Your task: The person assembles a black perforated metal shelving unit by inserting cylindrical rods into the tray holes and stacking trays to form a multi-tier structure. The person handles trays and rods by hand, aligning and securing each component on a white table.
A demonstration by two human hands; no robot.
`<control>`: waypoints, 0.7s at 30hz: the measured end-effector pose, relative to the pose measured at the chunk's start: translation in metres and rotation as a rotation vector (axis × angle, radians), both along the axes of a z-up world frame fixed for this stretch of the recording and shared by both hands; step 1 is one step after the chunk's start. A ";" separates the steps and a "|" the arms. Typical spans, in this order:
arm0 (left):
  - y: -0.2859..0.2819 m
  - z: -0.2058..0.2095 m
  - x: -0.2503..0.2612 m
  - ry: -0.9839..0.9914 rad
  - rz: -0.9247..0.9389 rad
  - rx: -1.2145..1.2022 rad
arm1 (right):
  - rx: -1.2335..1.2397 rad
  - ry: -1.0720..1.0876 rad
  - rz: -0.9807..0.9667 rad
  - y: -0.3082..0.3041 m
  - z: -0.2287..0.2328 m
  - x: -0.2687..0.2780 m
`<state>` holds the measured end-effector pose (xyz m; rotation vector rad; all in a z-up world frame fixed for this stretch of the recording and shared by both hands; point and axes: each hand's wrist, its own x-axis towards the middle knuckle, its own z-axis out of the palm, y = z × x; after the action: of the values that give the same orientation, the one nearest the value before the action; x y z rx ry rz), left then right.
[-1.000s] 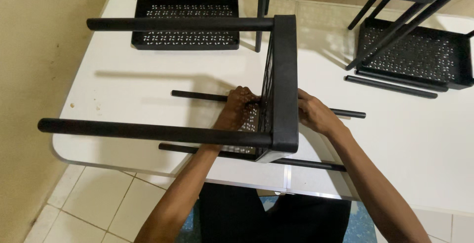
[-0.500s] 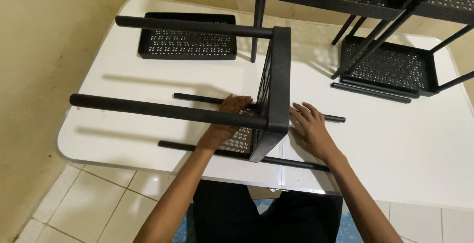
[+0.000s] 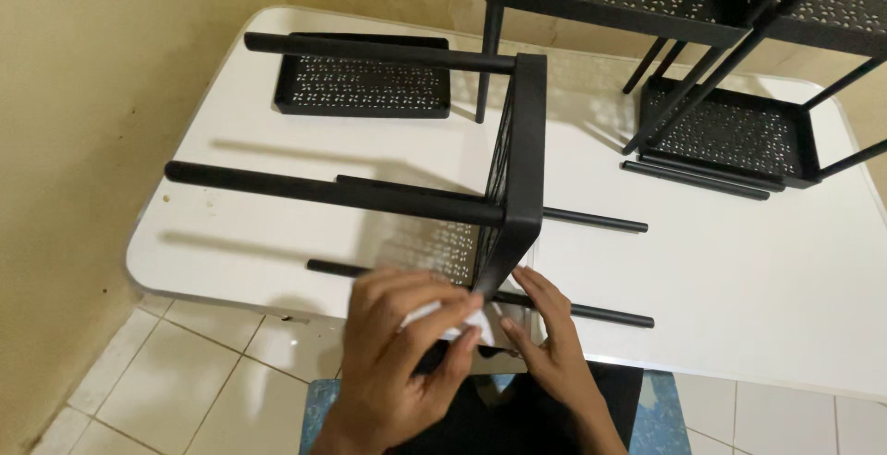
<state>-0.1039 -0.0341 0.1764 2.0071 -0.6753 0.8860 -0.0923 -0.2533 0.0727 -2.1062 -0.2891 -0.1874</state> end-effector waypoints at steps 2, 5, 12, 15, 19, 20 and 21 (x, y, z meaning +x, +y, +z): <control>0.009 0.032 0.018 -0.047 0.114 0.143 | 0.150 -0.099 0.051 0.014 0.009 0.005; 0.011 0.062 0.047 -0.057 0.142 0.277 | 0.188 -0.179 -0.044 0.036 0.013 0.020; 0.000 0.046 0.046 0.029 0.059 0.225 | 0.246 -0.209 0.024 0.042 -0.002 0.033; 0.001 0.025 0.026 0.065 0.058 0.178 | 0.248 -0.246 0.070 0.036 -0.009 0.031; -0.002 -0.015 0.007 0.089 0.015 0.122 | 0.228 -0.246 0.003 0.032 -0.015 0.044; -0.004 -0.029 0.006 0.096 0.002 0.103 | 0.235 -0.241 -0.022 0.032 -0.018 0.048; -0.005 -0.043 0.003 0.125 0.001 0.094 | 0.243 -0.185 -0.047 0.031 -0.022 0.050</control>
<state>-0.1004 -0.0386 0.1334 2.1273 -0.6558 0.7338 -0.0426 -0.2227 0.0506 -1.8579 -0.3100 -0.4258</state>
